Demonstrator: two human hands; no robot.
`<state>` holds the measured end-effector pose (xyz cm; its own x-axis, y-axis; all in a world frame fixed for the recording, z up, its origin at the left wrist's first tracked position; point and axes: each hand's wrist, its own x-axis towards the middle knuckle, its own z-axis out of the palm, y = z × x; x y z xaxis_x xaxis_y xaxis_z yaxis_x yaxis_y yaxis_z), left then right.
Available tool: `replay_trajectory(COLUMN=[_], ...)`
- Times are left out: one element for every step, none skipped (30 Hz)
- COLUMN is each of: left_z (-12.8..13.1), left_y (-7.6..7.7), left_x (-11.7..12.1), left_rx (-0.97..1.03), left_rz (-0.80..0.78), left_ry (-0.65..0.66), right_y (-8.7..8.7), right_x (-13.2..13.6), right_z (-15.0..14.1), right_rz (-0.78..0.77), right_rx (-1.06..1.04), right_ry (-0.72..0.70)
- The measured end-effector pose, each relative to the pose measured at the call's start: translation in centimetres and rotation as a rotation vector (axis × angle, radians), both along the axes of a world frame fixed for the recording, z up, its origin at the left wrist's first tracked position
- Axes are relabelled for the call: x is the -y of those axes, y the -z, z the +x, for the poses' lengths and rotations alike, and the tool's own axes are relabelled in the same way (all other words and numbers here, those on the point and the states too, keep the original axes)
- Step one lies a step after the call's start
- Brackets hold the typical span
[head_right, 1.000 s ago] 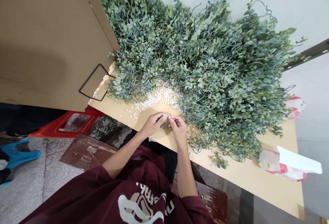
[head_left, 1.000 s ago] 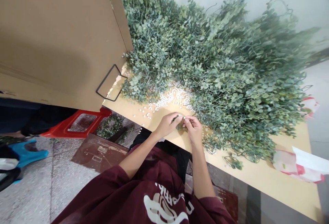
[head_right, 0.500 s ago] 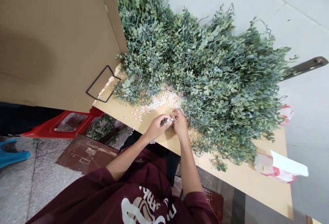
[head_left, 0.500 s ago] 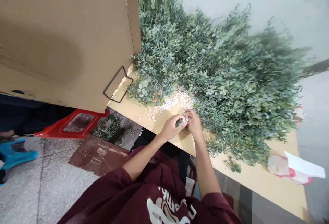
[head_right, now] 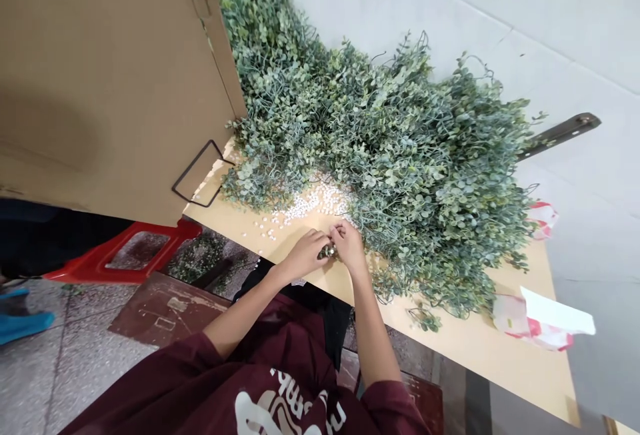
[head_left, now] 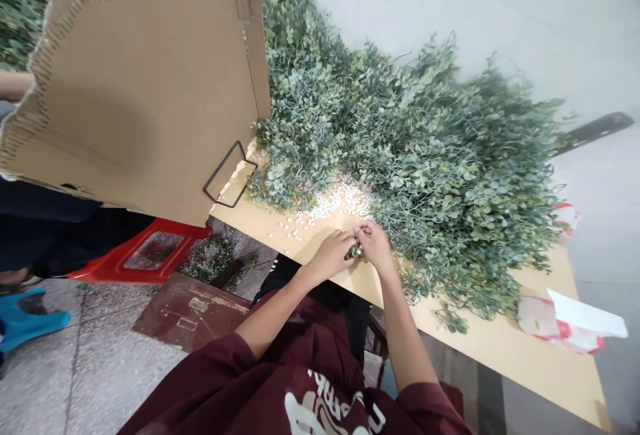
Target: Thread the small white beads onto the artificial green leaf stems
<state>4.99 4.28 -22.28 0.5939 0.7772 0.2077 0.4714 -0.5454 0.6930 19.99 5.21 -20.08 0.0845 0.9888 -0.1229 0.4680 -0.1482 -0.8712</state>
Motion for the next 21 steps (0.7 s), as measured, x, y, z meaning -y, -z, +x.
replay_trajectory(left_z=[0.0,0.1,0.1,0.1,0.1,0.1,0.1,0.0,-0.1,-0.2,-0.3,-0.4,-0.6,-0.7,-0.8,-0.9,-0.9,-0.9,-0.9,-0.9,-0.8], left_y=[0.1,0.1,0.2,0.2,0.2,0.1,0.1,0.0,-0.1,-0.2,-0.3,-0.4,-0.6,-0.7,-0.9,-1.0,-1.1,-1.2,-1.3,-1.4,-1.4], left_x=[0.0,0.1,0.2,0.2,0.3,0.4,0.5,0.5,0.5,0.6,0.6,0.6,0.6,0.6,0.6,0.6,0.7,0.7,0.7,0.7,0.7], left_rx=[-0.022,-0.035,-0.041,-0.043,-0.046,-0.046,-0.039,-0.023,0.002,0.036,0.075,0.112,0.147,0.176,0.204,0.231,0.259,0.286,0.313,0.337,0.357], left_rz=[0.025,0.042,0.052,0.056,0.056,0.053,0.046,0.032,0.011,-0.02,-0.062,-0.112,-0.166,-0.218,-0.266,-0.307,-0.343,-0.374,-0.402,-0.426,-0.445], left_ry=[0.012,0.019,0.022,0.023,0.026,0.028,0.029,0.029,0.028,0.023,0.014,0.0,-0.017,-0.033,-0.047,-0.056,-0.06,-0.061,-0.061,-0.06,-0.059], right_y=[0.1,0.1,0.1,0.0,-0.1,-0.2,-0.5,-0.7,-0.9,-1.1,-1.1,-1.1,-1.1,-0.9,-0.6,-0.3,-0.1,0.2,0.4,0.6,0.7], right_x=[0.4,0.8,1.3,1.7,2.1,2.5,2.9,3.2,3.6,3.9,4.1,4.4,4.6,4.8,5.0,5.1,5.3,5.4,5.5,5.6,5.7], right_z=[0.2,0.5,0.7,1.0,1.2,1.5,1.7,1.9,2.0,2.2,2.3,2.5,2.5,2.6,2.6,2.6,2.5,2.4,2.3,2.1,1.9], right_rz=[0.009,0.016,0.024,0.036,0.048,0.06,0.07,0.082,0.093,0.104,0.113,0.12,0.123,0.122,0.121,0.12,0.121,0.122,0.119,0.112,0.101], right_rx=[-0.061,-0.117,-0.164,-0.202,-0.236,-0.268,-0.297,-0.325,-0.352,-0.38,-0.408,-0.434,-0.459,-0.479,-0.496,-0.509,-0.521,-0.536,-0.555,-0.581,-0.613], right_ry=[-0.001,0.001,0.012,0.034,0.064,0.095,0.123,0.148,0.167,0.184,0.2,0.215,0.228,0.238,0.245,0.247,0.244,0.239,0.229,0.217,0.205])
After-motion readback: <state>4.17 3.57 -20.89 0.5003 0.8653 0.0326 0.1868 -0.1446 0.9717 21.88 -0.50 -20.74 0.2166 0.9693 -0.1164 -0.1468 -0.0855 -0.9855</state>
